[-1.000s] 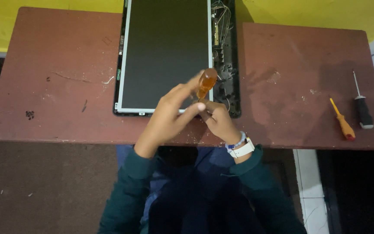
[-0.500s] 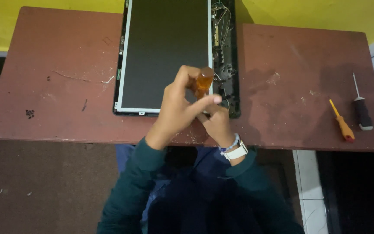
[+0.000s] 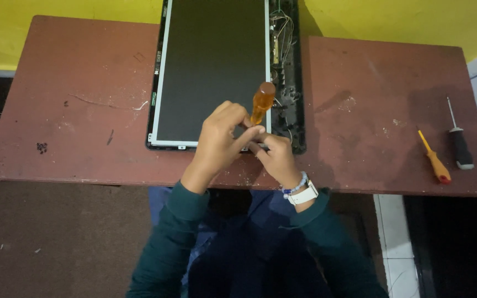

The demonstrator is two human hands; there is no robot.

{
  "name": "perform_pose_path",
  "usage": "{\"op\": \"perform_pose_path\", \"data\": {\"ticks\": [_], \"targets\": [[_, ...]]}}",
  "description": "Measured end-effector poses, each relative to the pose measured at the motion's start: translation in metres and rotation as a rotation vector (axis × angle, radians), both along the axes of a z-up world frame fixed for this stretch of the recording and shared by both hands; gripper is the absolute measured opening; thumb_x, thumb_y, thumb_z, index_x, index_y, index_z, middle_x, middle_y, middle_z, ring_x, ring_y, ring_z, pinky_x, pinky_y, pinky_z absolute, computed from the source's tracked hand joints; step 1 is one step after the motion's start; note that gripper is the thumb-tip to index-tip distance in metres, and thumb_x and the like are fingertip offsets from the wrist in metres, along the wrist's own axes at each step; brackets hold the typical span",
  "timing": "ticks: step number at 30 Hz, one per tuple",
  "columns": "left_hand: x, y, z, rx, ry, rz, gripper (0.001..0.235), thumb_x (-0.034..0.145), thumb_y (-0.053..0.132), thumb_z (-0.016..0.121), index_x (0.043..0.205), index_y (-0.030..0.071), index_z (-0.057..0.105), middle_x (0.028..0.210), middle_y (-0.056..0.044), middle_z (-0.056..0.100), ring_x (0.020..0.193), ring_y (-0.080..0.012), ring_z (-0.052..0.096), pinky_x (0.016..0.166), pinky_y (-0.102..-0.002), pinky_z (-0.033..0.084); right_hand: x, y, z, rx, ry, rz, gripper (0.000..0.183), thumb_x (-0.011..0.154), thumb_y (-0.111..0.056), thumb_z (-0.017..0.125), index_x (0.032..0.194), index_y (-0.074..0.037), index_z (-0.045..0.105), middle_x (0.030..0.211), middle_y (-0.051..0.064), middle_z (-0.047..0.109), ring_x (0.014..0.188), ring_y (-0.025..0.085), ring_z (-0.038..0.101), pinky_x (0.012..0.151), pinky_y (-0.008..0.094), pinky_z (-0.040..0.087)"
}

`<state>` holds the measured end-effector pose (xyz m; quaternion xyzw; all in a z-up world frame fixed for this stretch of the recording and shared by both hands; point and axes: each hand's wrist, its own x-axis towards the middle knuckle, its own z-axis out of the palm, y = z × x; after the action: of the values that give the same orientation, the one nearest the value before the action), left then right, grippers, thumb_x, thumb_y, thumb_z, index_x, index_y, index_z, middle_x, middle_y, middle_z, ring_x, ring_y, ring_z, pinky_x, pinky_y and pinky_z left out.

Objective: Disassembling a monitor or laptop by prying off the back panel and front bezel using a screwdriver.

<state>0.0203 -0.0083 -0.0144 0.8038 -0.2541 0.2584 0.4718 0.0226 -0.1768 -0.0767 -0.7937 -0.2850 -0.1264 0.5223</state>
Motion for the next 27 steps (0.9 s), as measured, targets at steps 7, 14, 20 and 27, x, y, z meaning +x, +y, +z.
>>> {"op": "perform_pose_path", "data": {"ticks": [7,14,20,27], "targets": [[-0.026,0.011,0.044,0.172,0.083,-0.089,0.01,0.085,0.009,0.072,0.083,0.002,0.065,0.08,-0.014,0.067,0.083,-0.0331,0.064,0.07,-0.041,0.053,0.005,-0.005,-0.02,-0.109,0.032,0.09,0.012,0.096,-0.003,0.058,0.094,0.004,0.068,0.077,0.022,0.07,0.075,0.044,0.068,0.058,0.043,0.055],[-0.005,-0.002,-0.001,0.124,-0.103,0.067,0.023,0.083,0.021,0.079,0.075,0.009,0.06,0.062,-0.003,0.056,0.062,-0.0214,0.057,0.058,-0.03,0.049,0.001,-0.006,-0.011,-0.097,-0.075,-0.047,0.023,0.088,-0.008,0.073,0.105,0.0,0.058,0.081,0.016,0.073,0.076,0.032,0.072,0.064,0.042,0.057],[-0.009,-0.007,0.012,0.221,-0.217,0.145,0.029,0.083,0.029,0.078,0.073,0.011,0.059,0.059,0.001,0.05,0.058,-0.0158,0.053,0.055,-0.027,0.046,0.003,-0.01,-0.013,-0.166,-0.101,-0.057,0.01,0.09,-0.001,0.065,0.082,-0.003,0.07,0.07,0.01,0.071,0.068,0.031,0.07,0.063,0.042,0.057],[-0.02,-0.004,0.017,0.162,0.013,0.035,0.007,0.079,0.005,0.078,0.081,0.006,0.07,0.069,-0.007,0.066,0.07,-0.0227,0.064,0.063,-0.029,0.053,-0.005,-0.009,0.016,-0.207,-0.052,0.031,0.013,0.092,-0.004,0.062,0.08,-0.001,0.066,0.066,0.013,0.067,0.064,0.032,0.068,0.056,0.038,0.055]]}}
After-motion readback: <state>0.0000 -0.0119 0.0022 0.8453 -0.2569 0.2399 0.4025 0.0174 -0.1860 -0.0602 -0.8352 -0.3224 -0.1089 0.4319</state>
